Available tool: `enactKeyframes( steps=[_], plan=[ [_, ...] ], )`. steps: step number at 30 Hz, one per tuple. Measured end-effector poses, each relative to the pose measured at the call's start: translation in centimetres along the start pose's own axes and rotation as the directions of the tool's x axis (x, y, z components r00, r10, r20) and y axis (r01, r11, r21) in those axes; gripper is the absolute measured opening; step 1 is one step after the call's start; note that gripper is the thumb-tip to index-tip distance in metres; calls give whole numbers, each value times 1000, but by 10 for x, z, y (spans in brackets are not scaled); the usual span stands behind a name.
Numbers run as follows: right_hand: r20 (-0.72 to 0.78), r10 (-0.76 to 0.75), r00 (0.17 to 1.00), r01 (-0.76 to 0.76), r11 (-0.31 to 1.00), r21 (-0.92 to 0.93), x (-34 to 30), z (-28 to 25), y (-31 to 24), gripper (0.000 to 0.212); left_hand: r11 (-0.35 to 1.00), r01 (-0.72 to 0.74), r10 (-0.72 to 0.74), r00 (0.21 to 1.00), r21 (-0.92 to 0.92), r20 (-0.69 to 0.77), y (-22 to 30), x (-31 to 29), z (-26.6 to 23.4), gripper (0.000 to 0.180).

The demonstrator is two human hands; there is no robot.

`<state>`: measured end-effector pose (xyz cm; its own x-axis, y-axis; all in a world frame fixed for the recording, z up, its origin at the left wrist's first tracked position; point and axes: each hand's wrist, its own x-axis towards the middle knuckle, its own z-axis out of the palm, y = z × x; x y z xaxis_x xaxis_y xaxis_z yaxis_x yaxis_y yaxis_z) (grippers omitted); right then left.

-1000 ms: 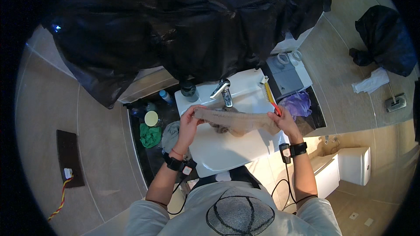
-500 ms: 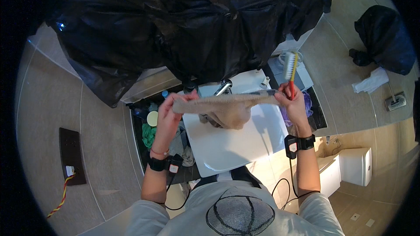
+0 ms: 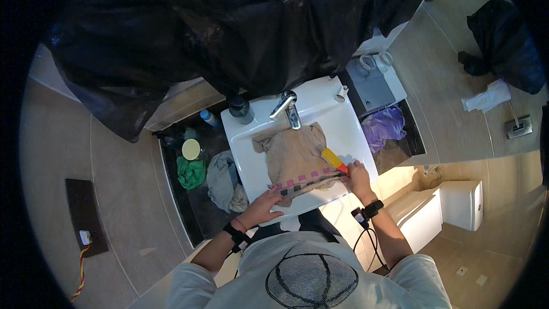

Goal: The person uses a yellow brush to repeatedly scrub two garments laid on a bathroom sink. They first treat a purple patterned cloth, then a beige patterned cloth, flipping and repositioning each item while brushing. The garments remain on the sink throughout the clip.

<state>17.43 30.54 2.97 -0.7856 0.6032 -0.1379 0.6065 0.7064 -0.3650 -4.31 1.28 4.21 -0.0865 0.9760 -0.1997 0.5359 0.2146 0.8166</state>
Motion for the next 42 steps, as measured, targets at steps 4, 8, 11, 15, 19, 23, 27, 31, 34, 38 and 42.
enactKeyframes(
  steps=[4, 8, 11, 15, 19, 23, 27, 31, 34, 38, 42],
  plan=[
    [32, 20, 999, -25, 990, 137, -18, 8, -40, 28, 970, -168, 199, 963, 173, -181, -3, -4, 0, 21],
    [-88, -78, 993, 74, 996, -50, -21, 28, -35, 17, 998, -44, 35, 985, -52, -169, 11, -6, -7, 15],
    [-114, -138, 984, 130, 988, -77, -16, 35, -23, 18, 997, 39, -46, 993, -67, -105, 10, -8, -10, 13],
    [-91, -50, 995, 69, 974, 215, -18, 11, -21, 21, 979, 153, -173, 972, -131, -160, 3, -14, -4, 15],
    [-138, 69, 988, -34, 970, 241, -28, -28, -23, 20, 989, 105, -122, 980, -108, -159, 1, -22, -6, 15],
    [-126, 60, 990, -63, 998, -15, -46, -29, -16, 11, 971, -225, 228, 973, 75, -31, -3, -26, -8, 19],
    [39, 198, 979, -201, 974, 106, -56, -11, -65, 31, 900, -391, 397, 918, 192, 6, 2, -29, -8, 21],
    [137, 139, 981, -161, 973, 168, -81, 30, -149, 45, 958, -261, 262, 965, 122, 4, -6, -29, 9, 17],
    [193, 33, 981, -41, 999, 36, -100, 40, -151, 40, 951, -231, 225, 973, 204, 56, -18, -29, 13, 16],
    [-116, 362, 925, -379, 902, -208, -103, 27, -42, 30, 910, -283, 287, 957, 303, 34, -22, -30, 10, 18],
    [-42, 308, 950, -307, 911, -276, -95, 4, -75, 31, 920, -239, 230, 971, 311, 65, -29, -26, 17, 19]
  ],
)
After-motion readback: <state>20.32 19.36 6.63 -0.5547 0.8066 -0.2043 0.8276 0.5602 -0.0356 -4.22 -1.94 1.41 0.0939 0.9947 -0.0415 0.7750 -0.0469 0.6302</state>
